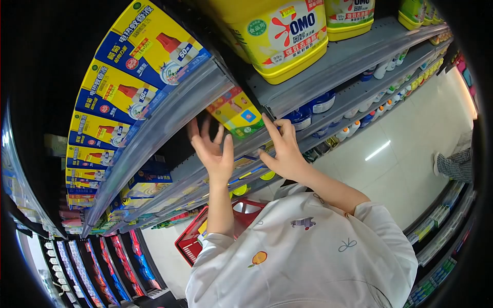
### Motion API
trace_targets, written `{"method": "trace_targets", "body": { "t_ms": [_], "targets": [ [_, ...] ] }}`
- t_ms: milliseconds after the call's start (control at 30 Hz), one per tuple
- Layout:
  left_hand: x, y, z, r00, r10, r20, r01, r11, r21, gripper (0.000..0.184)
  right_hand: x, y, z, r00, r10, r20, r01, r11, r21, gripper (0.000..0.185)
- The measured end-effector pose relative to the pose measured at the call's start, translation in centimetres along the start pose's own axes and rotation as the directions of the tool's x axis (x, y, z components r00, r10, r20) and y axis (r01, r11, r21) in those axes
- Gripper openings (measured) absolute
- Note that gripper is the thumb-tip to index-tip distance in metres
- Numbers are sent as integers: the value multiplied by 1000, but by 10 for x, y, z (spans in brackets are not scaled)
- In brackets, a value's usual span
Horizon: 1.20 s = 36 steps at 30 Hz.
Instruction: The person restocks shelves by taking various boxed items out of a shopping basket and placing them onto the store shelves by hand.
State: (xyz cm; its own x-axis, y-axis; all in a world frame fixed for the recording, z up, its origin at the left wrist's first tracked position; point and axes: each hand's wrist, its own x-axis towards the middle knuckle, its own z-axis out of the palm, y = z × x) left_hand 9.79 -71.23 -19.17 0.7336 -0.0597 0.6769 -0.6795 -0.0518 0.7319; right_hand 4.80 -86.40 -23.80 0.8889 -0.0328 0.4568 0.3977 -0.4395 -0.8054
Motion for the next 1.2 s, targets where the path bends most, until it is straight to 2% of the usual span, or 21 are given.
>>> {"method": "trace_targets", "body": {
  "t_ms": [100, 133, 233, 267, 367, 500, 600, 700, 767, 833, 900, 933, 967, 1033, 1100, 1167, 1200],
  "targets": [
    [-11, -7, -4, 983, -182, 29, 179, 980, 86, 52, 1, 4, 3, 1000, 12, 7, -13, 999, 46, 77],
    [-14, -5, -3, 973, -232, -10, 230, 956, 181, 48, 1, 5, 4, 1000, 19, 10, -20, 998, 66, 77],
    [-29, -12, -4, 929, -365, -69, 371, 909, 189, 44, 3, 7, 2, 1000, 10, 3, -10, 998, 60, 74],
    [-33, -13, -5, 919, -390, -59, 390, 877, 280, 40, 3, 7, 1, 1000, 4, -9, -3, 1000, 31, 73],
    [-33, -8, 1, 986, -166, -16, 151, 846, 512, 33, 3, 5, -2, 999, -10, -36, 9, 999, -33, 70],
    [-40, -6, -2, 993, -81, 85, 2, 733, 681, 36, -2, 5, -5, 1000, 10, -15, -11, 998, -55, 69],
    [-45, -7, 0, 987, -141, 75, 59, 760, 648, 44, -6, 8, -5, 1000, 6, -13, -6, 999, -53, 71],
    [-44, -3, 5, 993, -85, 79, 4, 704, 710, 47, -9, 11, -2, 999, 50, -6, -50, 999, 0, 73],
    [-41, 4, 8, 985, -141, 97, 34, 716, 697, 53, -11, 15, 0, 996, 87, 20, -87, 996, -2, 73],
    [-42, 0, 8, 987, -120, 107, 16, 738, 674, 57, -8, 15, -2, 987, 149, 61, -153, 986, 60, 72],
    [-43, 6, 9, 984, -166, 70, 84, 766, 637, 60, -12, 30, 2, 996, 78, 53, -82, 995, 64, 72],
    [-43, 7, 8, 972, -216, 91, 110, 763, 636, 60, -14, 28, 2, 991, 117, 68, -122, 990, 76, 70],
    [-45, 8, 7, 981, -173, 81, 88, 787, 611, 62, -17, 25, 2, 984, 157, 79, -164, 983, 81, 68],
    [-53, 10, 2, 991, -100, 90, 27, 801, 598, 59, -26, 25, 7, 982, 188, 25, -189, 954, 233, 56],
    [-67, 13, -7, 998, -17, 65, -27, 786, 618, 57, -43, 44, 8, 974, 225, 37, -226, 930, 290, 41],
    [-88, 19, -23, 997, -70, 15, 48, 810, 584, 55, -61, 55, 13, 966, 238, 103, -255, 940, 225, 27],
    [-101, 22, -34, 995, -95, -4, 81, 822, 564, 55, -70, 57, 17, 936, 290, 198, -328, 924, 197, 24]
  ]
}}
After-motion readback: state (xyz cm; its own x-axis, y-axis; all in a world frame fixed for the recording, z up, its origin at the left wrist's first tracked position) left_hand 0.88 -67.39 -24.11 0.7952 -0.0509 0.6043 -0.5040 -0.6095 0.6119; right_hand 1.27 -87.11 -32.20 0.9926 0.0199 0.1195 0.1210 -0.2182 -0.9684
